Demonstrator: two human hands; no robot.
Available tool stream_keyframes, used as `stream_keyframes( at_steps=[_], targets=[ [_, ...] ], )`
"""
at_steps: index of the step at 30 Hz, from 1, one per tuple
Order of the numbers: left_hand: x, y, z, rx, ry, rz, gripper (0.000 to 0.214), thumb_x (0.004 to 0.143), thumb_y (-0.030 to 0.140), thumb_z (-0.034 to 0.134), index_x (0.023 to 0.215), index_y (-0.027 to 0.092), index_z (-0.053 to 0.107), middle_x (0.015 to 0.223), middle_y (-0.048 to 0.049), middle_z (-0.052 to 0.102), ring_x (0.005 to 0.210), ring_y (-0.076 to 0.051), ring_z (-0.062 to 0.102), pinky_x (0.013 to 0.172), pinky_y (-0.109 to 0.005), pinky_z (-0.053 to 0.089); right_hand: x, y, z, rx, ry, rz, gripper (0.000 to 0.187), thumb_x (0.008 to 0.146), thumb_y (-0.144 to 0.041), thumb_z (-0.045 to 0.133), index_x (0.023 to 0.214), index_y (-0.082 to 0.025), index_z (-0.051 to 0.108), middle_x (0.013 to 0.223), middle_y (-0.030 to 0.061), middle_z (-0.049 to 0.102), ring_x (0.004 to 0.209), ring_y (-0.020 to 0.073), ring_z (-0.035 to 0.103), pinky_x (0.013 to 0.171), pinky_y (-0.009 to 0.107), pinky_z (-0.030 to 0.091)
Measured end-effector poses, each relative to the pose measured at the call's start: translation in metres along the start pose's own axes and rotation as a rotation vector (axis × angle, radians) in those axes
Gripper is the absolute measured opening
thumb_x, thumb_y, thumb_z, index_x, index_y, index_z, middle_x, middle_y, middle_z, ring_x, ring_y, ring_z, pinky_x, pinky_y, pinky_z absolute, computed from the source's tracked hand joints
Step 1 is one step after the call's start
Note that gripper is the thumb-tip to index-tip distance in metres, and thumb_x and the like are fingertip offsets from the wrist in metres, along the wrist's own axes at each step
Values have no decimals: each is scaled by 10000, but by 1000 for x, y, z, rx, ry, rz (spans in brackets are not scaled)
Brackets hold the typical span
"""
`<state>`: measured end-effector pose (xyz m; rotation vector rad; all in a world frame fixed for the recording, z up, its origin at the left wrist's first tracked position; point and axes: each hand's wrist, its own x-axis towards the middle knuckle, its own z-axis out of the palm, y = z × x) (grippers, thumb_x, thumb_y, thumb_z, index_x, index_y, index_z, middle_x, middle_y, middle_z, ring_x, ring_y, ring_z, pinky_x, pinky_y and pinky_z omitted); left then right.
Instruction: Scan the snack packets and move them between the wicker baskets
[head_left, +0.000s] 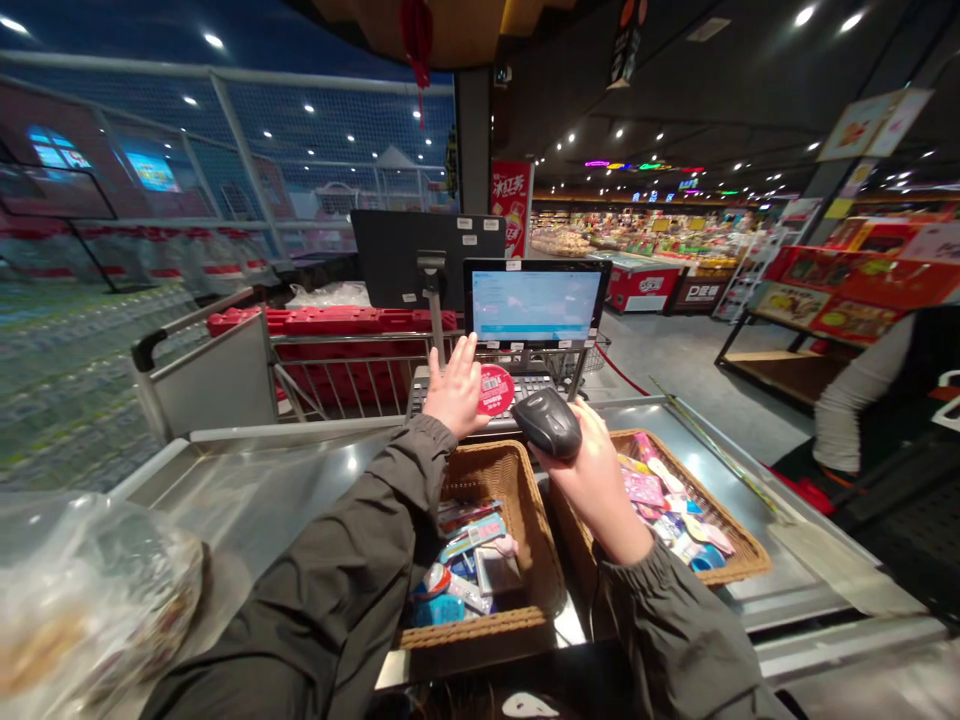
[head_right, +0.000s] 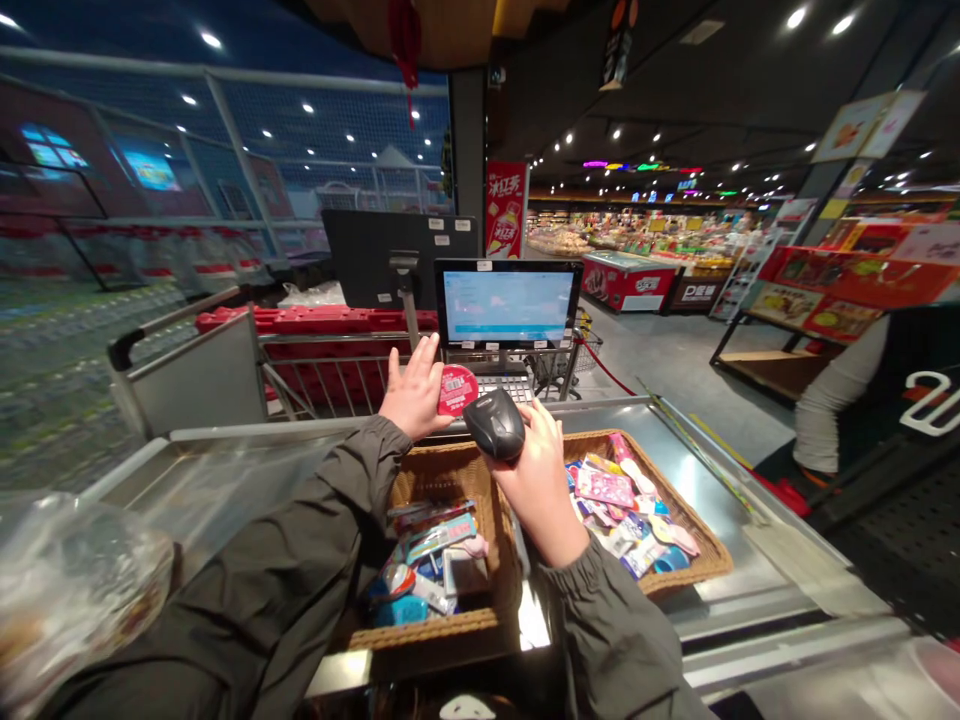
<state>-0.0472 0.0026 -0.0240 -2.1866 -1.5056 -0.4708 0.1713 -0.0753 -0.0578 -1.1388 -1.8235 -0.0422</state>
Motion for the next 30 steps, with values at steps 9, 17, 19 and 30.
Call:
stream_keyframes(
  at_steps=[9,17,19,30],
  targets=[
    [-50,10,32,-73,-168,48,791,621,490,771,1253,58,570,1628,-218,81,1502,-404,105,1183,-652,-14,-15,17,6,2,-21,87,455,785,-405,661,1152,-138,627,1172,162,659,1227,355,542,1065,557,413],
    [-93,27,69,-120,-342,45,776,614,517,763,1220,62,601,1619,-233,130,1489,-425,135,1172,-672,81,-28,24,10,28,-100,157,362,776,-379,660,1060,-155,658,1118,144,675,1151,335,580,1046,551,416],
    [-99,31,78,-126,-376,48,783,613,544,753,1214,65,610,1619,-234,135,1489,-430,127,1170,-674,83,-30,25,9,33,-103,174,372,778,-391,652,1064,-154,653,1112,146,675,1133,332,587,1037,551,419],
    [-121,51,125,-113,-601,79,843,635,648,703,1230,55,639,1598,-261,190,1490,-436,128,1166,-674,58,-37,44,-19,70,-115,273,294,779,-357,649,1015,-182,631,1027,101,674,998,287,625,917,480,494]
  ],
)
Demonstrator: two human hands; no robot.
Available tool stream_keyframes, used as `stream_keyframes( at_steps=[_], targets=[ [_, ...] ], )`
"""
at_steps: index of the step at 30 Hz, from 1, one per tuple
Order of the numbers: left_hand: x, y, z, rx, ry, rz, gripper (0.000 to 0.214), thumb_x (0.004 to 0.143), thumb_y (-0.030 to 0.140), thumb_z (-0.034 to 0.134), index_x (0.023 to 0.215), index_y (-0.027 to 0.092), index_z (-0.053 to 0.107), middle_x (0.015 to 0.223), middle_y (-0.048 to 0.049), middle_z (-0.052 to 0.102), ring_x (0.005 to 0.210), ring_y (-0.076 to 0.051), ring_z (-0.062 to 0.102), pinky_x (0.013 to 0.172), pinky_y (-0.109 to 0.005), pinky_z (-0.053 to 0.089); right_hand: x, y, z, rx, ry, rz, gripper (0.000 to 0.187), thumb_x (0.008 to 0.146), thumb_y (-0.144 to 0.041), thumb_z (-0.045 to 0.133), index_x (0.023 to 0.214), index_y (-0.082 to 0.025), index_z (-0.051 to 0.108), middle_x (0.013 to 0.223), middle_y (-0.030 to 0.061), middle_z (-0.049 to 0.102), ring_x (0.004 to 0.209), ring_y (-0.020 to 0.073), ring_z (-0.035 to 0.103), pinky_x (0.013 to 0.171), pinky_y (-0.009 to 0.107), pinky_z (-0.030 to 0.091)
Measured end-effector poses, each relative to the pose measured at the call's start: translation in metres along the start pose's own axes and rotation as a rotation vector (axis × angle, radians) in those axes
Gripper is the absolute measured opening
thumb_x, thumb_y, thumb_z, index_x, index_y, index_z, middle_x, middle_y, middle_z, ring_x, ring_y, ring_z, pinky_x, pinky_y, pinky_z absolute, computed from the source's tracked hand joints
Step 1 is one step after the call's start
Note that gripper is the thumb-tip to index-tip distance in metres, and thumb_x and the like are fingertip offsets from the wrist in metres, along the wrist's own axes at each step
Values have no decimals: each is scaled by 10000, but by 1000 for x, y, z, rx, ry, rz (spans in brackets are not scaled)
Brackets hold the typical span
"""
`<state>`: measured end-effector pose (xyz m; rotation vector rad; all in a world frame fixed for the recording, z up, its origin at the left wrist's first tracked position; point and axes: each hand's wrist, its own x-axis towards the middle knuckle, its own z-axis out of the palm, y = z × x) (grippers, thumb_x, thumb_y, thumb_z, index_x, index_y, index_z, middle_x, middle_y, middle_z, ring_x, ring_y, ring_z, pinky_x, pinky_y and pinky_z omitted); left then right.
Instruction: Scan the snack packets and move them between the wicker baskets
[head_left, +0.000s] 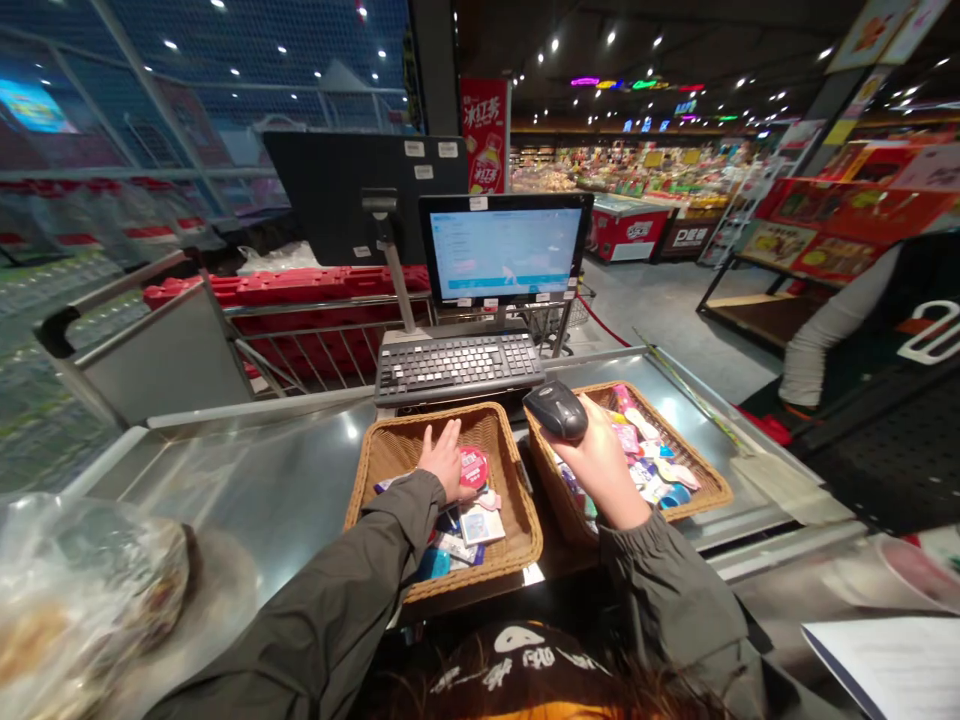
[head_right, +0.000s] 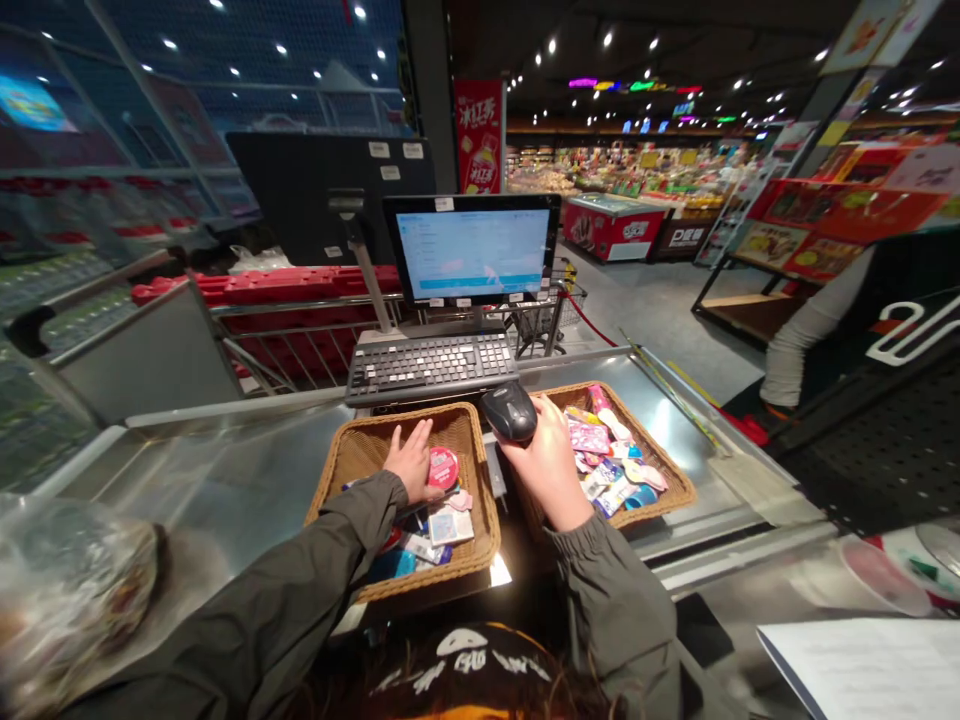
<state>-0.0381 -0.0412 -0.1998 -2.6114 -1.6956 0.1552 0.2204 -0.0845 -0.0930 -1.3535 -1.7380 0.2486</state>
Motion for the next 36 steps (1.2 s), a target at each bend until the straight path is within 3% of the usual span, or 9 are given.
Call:
stream_keyframes(
  at_steps=[4,8,11,14,20,26,30,36],
  targets=[
    [6,12,-13,-35,37,5,705,738,596,669,1249,112,629,1601,-228,219,1488,-402,184,1169,-666,100,-2,15,-13,-27,38,37,322,777,-373,658,1031,-178,626,1044,111,668,1039,300,617,936,490,494],
    [19,34,-38,-69,208,121,562,862,547,574,1248,142,618,1590,-202,272,1480,-345,249,1184,-643,116,-4,37,-33,-63,121,73,419,758,-403,677,1097,-162,630,1095,137,668,1105,322,603,1001,522,460],
    [37,57,-53,-105,263,227,565,872,561,570,1256,148,610,1591,-189,280,1483,-331,247,1191,-628,125,-4,53,-52,-80,176,101,488,767,-432,672,1152,-137,623,1174,168,653,1169,332,580,1040,522,435],
    [62,86,-59,-140,242,293,587,841,560,620,1259,149,606,1593,-195,273,1488,-339,226,1188,-631,138,-3,65,-70,-115,222,137,543,767,-463,676,1196,-138,614,1218,178,644,1171,342,582,1029,541,439],
    [128,141,-50,-161,131,377,616,753,567,705,1202,152,626,1589,-213,273,1491,-354,205,1170,-667,131,1,84,-90,-140,230,157,475,776,-435,670,1166,-165,642,1248,165,640,1204,332,569,1043,547,436],
    [173,181,-33,-152,15,309,684,715,593,721,1207,127,627,1592,-228,254,1491,-361,203,1186,-637,125,8,107,-99,-132,260,163,507,771,-419,685,1208,-169,621,1288,164,625,1220,322,566,1061,543,434],
    [186,194,-22,-157,27,367,662,744,551,711,1238,122,613,1586,-223,275,1484,-339,233,1190,-624,139,15,120,-104,-118,256,171,515,773,-423,693,1209,-158,620,1284,169,629,1244,326,552,1084,540,418],
    [197,194,-19,-160,55,386,648,714,537,727,1212,132,643,1588,-211,280,1468,-346,266,1194,-594,164,24,131,-106,-91,251,183,436,797,-424,669,1150,-170,653,1282,160,631,1240,324,557,1080,537,421]
  ],
)
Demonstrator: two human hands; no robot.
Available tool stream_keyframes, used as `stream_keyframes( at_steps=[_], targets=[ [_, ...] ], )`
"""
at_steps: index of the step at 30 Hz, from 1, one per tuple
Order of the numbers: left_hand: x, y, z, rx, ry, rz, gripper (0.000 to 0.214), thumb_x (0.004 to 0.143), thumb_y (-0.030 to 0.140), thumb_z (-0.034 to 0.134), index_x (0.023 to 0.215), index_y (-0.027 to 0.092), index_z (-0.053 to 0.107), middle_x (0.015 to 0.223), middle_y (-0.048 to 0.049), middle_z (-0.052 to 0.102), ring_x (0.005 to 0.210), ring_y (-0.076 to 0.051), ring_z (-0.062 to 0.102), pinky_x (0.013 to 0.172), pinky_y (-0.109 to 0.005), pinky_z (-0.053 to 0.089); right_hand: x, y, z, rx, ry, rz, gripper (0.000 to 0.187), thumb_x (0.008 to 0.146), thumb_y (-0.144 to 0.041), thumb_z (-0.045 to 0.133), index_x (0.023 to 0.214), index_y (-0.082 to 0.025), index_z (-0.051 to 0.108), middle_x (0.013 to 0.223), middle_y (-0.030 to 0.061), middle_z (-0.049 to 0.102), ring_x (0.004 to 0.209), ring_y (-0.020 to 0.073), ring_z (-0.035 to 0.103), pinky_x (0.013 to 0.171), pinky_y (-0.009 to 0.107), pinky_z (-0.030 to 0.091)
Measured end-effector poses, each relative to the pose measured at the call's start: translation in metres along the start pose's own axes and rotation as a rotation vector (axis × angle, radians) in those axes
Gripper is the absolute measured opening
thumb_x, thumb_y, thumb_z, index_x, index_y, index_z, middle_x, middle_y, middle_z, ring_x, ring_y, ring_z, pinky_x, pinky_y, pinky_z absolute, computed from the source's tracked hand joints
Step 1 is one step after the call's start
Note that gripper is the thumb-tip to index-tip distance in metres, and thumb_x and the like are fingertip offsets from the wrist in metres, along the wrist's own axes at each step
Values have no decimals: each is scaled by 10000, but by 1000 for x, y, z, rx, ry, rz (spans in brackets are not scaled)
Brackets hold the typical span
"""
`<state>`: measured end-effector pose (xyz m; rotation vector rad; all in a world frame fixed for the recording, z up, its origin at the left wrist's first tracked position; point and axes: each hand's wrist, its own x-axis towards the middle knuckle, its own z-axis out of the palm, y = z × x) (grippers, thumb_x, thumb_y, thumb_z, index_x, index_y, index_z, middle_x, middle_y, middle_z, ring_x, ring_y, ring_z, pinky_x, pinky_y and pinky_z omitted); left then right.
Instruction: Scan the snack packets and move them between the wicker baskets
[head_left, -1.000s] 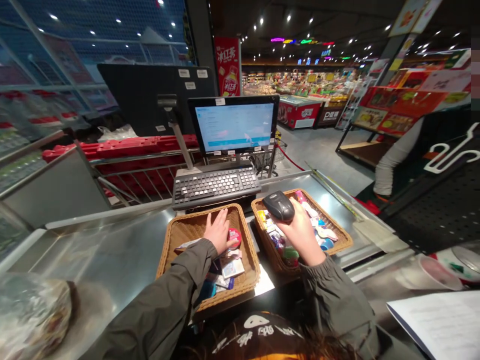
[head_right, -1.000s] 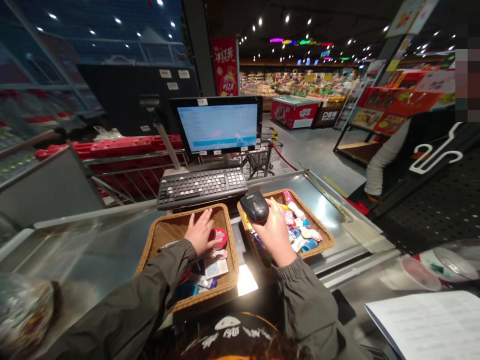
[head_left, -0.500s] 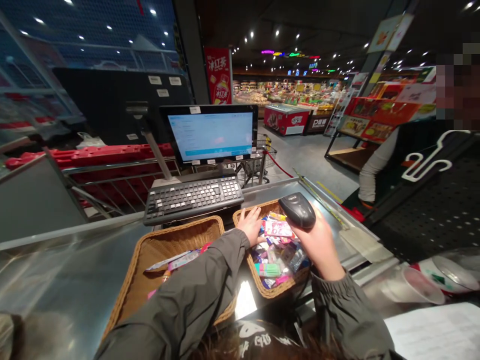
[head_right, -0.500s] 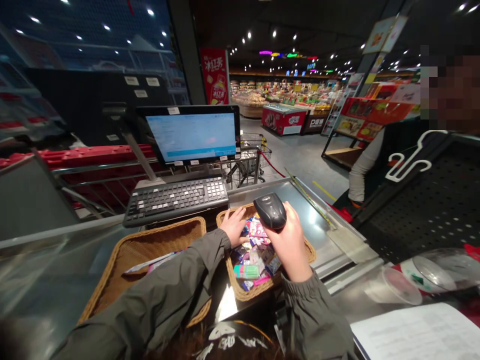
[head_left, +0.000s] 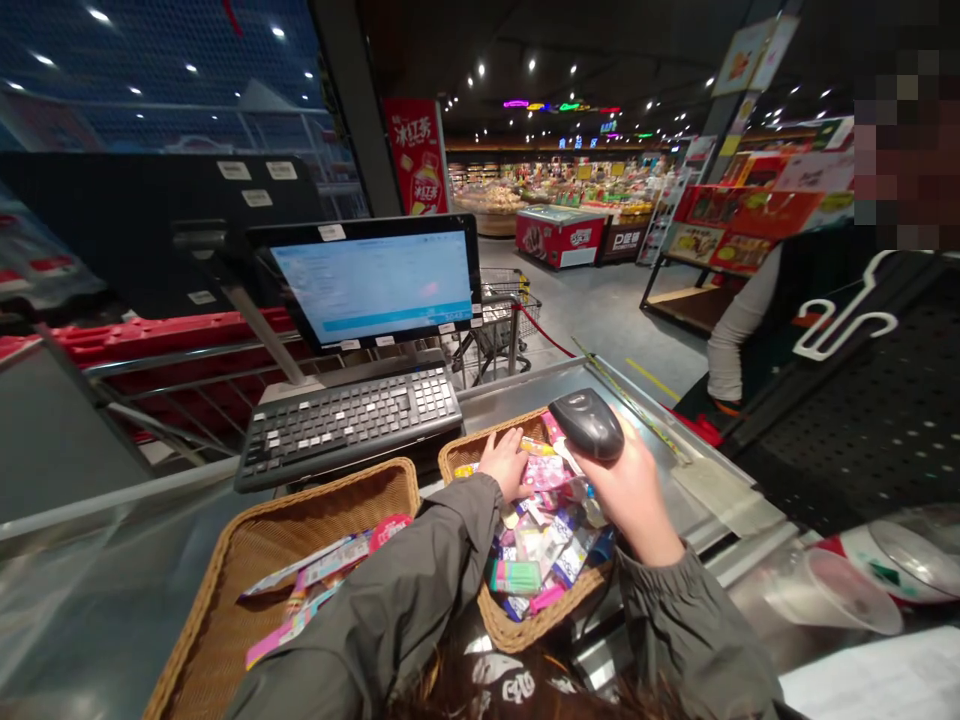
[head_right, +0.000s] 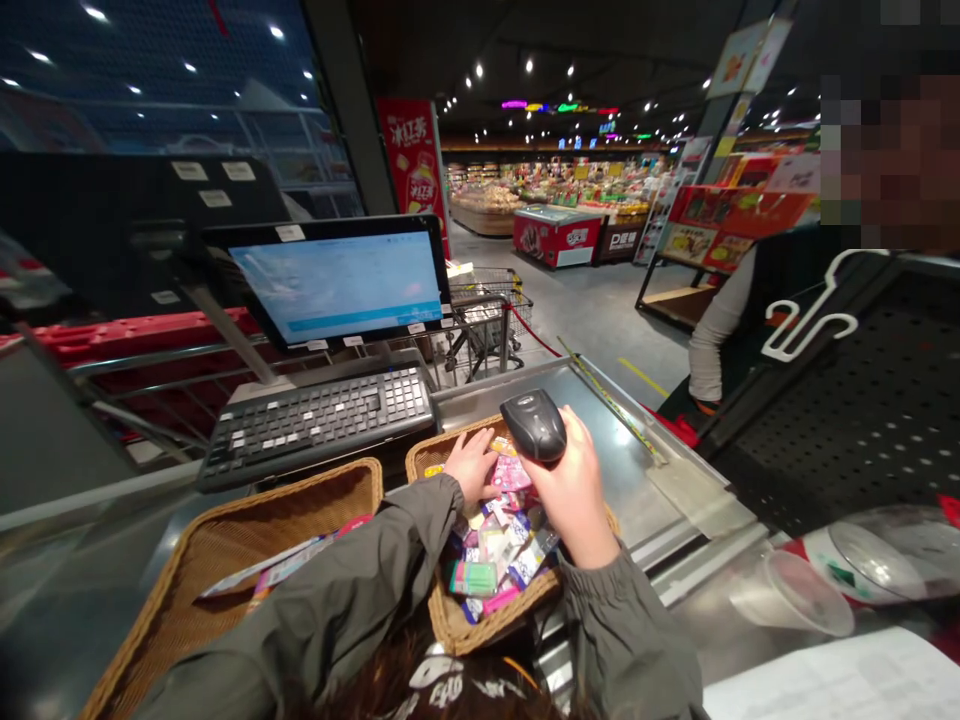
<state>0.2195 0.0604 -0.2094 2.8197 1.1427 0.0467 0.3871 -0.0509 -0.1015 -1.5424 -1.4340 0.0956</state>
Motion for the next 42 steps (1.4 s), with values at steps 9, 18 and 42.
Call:
stream_keyframes(
  at_steps=[9,18,42],
  targets=[
    [-11,-8,-47,108,88,54,505,714,486,660,1033,101,731,1605,-174,251,1464,-400,239,1174,-661,153,4,5,7,9,4,36,493,791,-447,671,1181,-147,645,1263,168,641,1222,326,566,1068,533,426],
    [-74,-41,-138,329,452,-3,474,775,420,638,1142,125,688,1599,-137,276,1460,-380,276,1183,-674,91,2,-23,9,-32,-4,-8,557,761,-512,670,1173,-139,639,1293,184,618,1246,345,554,1073,538,427],
    [-217,-100,-220,546,696,-259,387,757,314,651,1093,131,710,1605,-143,203,1483,-367,233,1185,-617,-126,-21,-185,71,49,-65,-514,419,819,-336,658,1206,-185,607,1281,162,594,1319,371,468,1114,607,371]
  ],
)
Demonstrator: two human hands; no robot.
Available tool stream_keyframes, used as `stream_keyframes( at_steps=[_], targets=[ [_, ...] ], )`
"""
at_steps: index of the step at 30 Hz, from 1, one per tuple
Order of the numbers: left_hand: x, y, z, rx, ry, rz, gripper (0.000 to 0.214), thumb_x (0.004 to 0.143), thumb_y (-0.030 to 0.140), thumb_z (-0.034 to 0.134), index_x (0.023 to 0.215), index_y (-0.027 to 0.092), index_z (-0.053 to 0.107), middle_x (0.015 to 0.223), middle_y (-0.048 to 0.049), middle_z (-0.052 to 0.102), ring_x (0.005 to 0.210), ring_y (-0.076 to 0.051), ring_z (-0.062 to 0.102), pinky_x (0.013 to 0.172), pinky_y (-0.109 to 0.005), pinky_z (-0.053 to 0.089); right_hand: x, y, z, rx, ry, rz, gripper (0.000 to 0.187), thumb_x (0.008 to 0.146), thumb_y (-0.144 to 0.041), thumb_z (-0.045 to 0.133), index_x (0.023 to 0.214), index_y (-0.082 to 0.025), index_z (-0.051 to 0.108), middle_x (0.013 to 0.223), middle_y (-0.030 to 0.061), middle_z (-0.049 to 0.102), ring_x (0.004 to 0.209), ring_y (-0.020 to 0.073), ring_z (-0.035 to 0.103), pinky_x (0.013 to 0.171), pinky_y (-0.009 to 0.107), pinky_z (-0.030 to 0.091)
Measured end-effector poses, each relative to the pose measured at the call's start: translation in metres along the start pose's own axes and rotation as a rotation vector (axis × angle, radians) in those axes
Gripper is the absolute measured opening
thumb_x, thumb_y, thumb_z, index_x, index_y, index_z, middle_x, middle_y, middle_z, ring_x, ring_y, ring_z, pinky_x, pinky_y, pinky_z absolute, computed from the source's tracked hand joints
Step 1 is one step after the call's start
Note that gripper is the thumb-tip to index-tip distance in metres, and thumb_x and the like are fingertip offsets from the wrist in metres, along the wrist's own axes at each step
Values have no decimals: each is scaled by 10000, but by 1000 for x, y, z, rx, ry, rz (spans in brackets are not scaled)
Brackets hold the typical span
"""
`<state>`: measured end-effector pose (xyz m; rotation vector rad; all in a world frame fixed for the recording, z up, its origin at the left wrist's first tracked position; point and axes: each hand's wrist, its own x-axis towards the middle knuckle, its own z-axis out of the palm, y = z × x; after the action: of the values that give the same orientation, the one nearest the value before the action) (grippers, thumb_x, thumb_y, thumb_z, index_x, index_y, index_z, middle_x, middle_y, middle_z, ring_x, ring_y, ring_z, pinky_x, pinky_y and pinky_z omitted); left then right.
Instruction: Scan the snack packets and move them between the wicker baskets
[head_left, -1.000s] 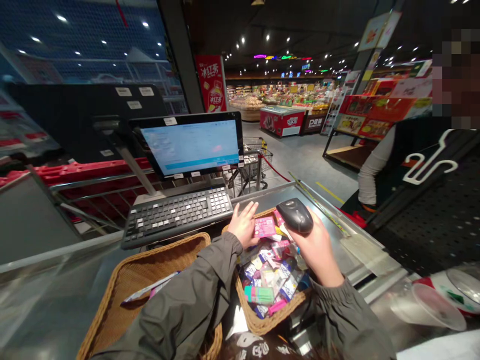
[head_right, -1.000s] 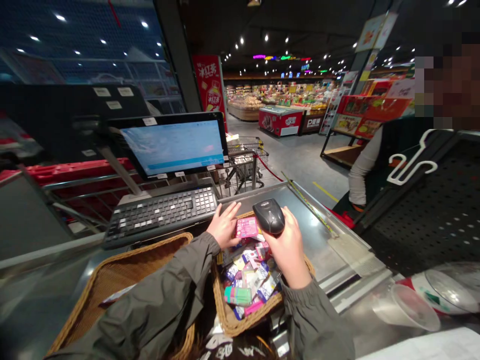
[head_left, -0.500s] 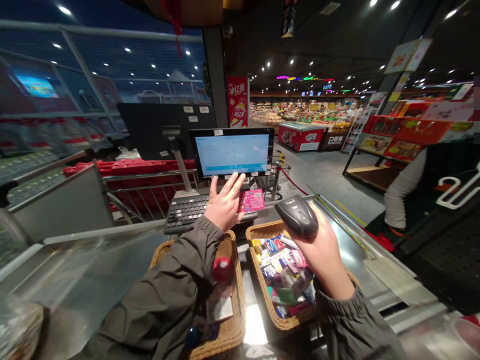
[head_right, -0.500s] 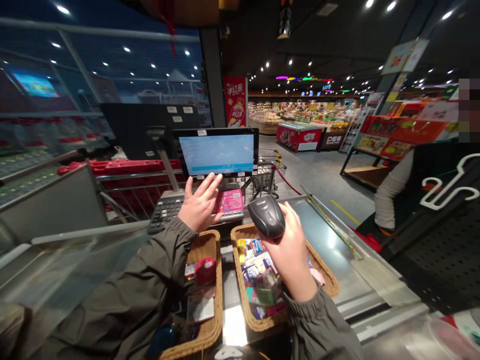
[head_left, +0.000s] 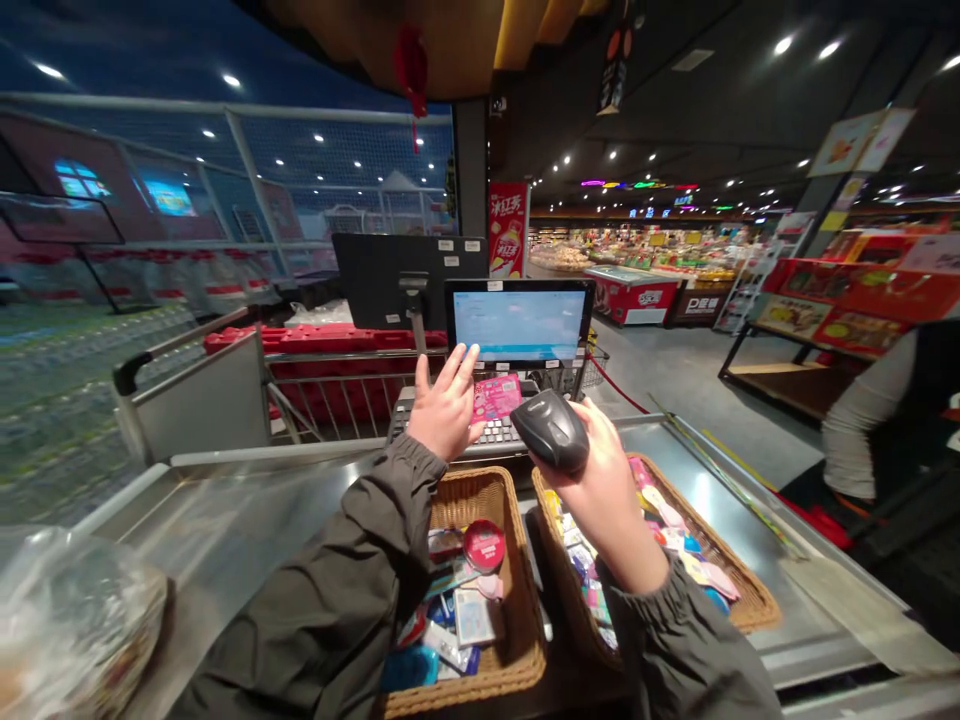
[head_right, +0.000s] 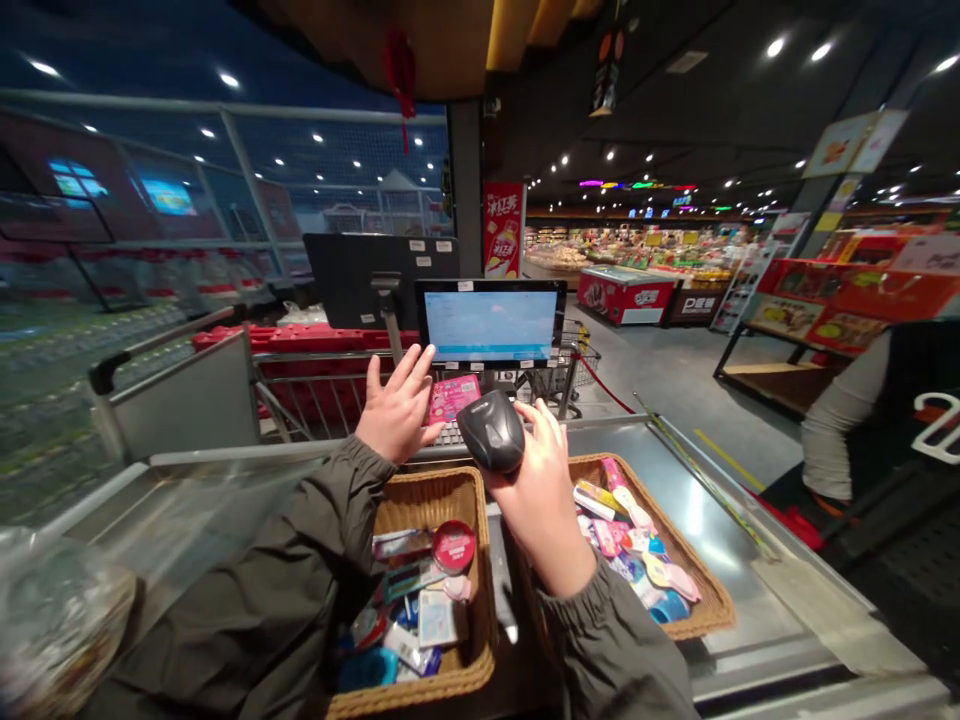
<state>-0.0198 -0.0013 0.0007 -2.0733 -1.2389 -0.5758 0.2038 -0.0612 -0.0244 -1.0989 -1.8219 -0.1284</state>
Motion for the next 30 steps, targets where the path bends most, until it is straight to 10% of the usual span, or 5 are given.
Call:
stream_keyframes(
  at_steps=[30],
  targets=[
    [-44,-25,-15,-63,-107,-69,438,756,352,705,1128,122,707,1604,-148,217,1478,-402,222,1183,-666,-41,-22,-36,21,25,-28,88,390,822,-372,639,1162,-184,604,1203,158,636,1324,389,462,1072,629,378]
  ],
)
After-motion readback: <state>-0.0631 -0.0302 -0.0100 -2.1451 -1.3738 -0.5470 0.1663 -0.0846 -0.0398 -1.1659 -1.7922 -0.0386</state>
